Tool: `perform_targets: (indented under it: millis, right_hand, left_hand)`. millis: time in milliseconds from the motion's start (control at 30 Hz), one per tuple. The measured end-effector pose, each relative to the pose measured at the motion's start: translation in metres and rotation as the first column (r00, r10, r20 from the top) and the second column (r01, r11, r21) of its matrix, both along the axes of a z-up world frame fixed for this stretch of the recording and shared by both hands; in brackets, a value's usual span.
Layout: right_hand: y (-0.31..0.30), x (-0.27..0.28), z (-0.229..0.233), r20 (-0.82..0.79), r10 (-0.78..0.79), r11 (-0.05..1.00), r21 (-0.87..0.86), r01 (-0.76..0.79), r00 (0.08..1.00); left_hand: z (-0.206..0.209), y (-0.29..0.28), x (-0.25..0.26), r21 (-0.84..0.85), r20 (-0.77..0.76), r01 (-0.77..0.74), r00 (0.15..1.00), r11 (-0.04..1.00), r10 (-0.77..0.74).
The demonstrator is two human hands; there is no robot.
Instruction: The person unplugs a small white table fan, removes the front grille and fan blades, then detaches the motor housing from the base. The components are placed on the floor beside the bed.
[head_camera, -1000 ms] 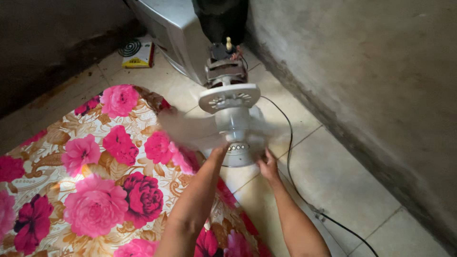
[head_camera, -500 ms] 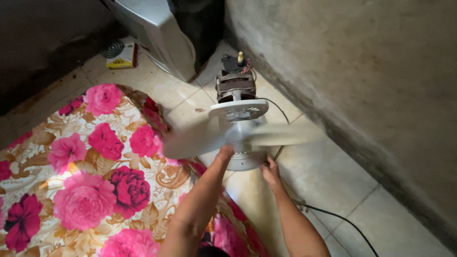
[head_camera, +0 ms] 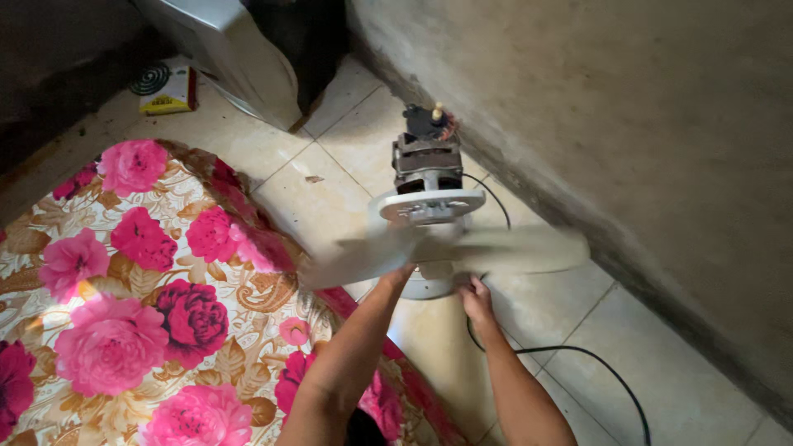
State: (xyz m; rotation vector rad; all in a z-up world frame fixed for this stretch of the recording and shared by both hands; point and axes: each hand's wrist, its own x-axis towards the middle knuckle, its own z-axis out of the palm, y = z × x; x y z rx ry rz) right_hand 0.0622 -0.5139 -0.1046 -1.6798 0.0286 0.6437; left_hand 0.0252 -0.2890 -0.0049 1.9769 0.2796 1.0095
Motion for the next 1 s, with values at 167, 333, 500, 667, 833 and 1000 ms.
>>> perform_targets:
  millis: [167,333,500,667,833,1000]
  right_hand:
    - [-0.043,-0.003,0.005,-0.035,-0.058,0.980,-0.194,0.050,0.998]
    - [-0.078,0.000,0.007,0.006,-0.018,0.991,-0.129,0.018,1.000]
    - [-0.103,-0.005,0.006,-0.054,-0.054,0.996,-0.074,0.050,0.997]
    - [-0.115,-0.004,0.006,-0.107,-0.123,0.992,0.029,0.126,0.987]
    - [-0.123,0.003,0.001,-0.044,-0.143,0.989,-0.052,0.141,0.989]
    - [-0.127,0.013,-0.006,-0.003,-0.102,0.995,0.011,0.102,0.995]
  left_hand:
    - [0.027,-0.037,0.008,-0.005,0.042,0.026,0.999,1.000,-0.026]
    - [0.035,-0.068,0.020,-0.023,0.045,0.008,0.999,1.000,-0.007]
    - [0.043,-0.094,0.023,-0.137,-0.017,0.015,1.000,0.990,-0.017]
    - [0.060,-0.105,0.024,-0.096,0.046,0.120,0.992,0.988,-0.116]
    - [0.061,-0.113,0.030,-0.054,0.033,0.138,0.990,0.989,-0.137]
    - [0.057,-0.117,0.042,-0.032,0.024,0.155,0.988,0.987,-0.154]
